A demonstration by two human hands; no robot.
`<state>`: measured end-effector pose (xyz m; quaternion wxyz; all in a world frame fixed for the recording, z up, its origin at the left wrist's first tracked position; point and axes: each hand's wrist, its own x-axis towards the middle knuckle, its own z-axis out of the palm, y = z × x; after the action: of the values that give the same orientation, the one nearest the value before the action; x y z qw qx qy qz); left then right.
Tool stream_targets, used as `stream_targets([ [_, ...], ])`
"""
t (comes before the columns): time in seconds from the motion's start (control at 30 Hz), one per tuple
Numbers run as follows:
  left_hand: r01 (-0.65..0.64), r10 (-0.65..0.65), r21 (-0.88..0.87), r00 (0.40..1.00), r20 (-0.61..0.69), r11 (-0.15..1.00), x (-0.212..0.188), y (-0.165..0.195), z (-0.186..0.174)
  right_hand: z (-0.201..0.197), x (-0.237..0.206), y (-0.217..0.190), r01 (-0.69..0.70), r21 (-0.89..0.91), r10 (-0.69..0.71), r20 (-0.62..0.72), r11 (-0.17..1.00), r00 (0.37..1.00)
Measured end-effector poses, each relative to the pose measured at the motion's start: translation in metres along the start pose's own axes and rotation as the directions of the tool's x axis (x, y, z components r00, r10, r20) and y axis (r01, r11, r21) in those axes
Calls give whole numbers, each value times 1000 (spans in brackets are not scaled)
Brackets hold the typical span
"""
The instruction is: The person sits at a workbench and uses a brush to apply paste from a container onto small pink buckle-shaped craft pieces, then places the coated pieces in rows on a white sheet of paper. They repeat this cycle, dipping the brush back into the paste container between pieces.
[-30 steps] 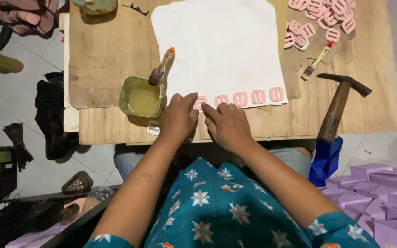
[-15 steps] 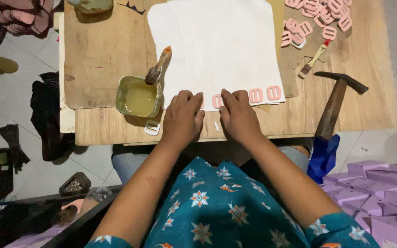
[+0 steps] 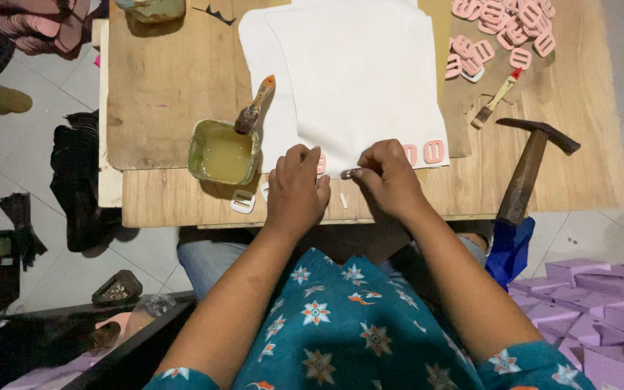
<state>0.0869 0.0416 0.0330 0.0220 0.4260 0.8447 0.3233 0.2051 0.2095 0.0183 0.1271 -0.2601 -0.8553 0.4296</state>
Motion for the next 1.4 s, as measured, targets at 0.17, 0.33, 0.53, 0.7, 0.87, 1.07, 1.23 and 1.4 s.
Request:
stream_targets([
  [0.17,19,-19,6,1000,16,1000,-2,-1,2,-25,-5,16,93,174,-118,139,980,983],
  [0.33,-18,22,77,998,-52,997,-7,-4,10,-42,-9,16,-282,442,245,139,851,959],
  [0.53,-60,62,23,992,-106,998,-11,-9,14,-30,18,2,-152,174,133,117,973,984],
  [0.7,-79,72,-51,990,-122,996,-12,-11,10,-17,38,-13,-125,-87,136,146,988,980],
  [0.87,-62,58,-38,993,-99,997,-10,-8,6,-16,44,-27,-179,-113,194,150,977,969],
  [1.07,-58,57,-9,992,-111,998,-9,-5,4,-18,47,-33,-258,-163,285,176,952,942],
  [1.23,-70,68,-18,992,-111,997,-9,-5,3,-19,48,-28,-279,-35,280,225,960,933],
  [1.4,-67,63,-29,991,-119,997,-10,-4,2,-16,48,-22,-258,-25,257,215,966,942],
])
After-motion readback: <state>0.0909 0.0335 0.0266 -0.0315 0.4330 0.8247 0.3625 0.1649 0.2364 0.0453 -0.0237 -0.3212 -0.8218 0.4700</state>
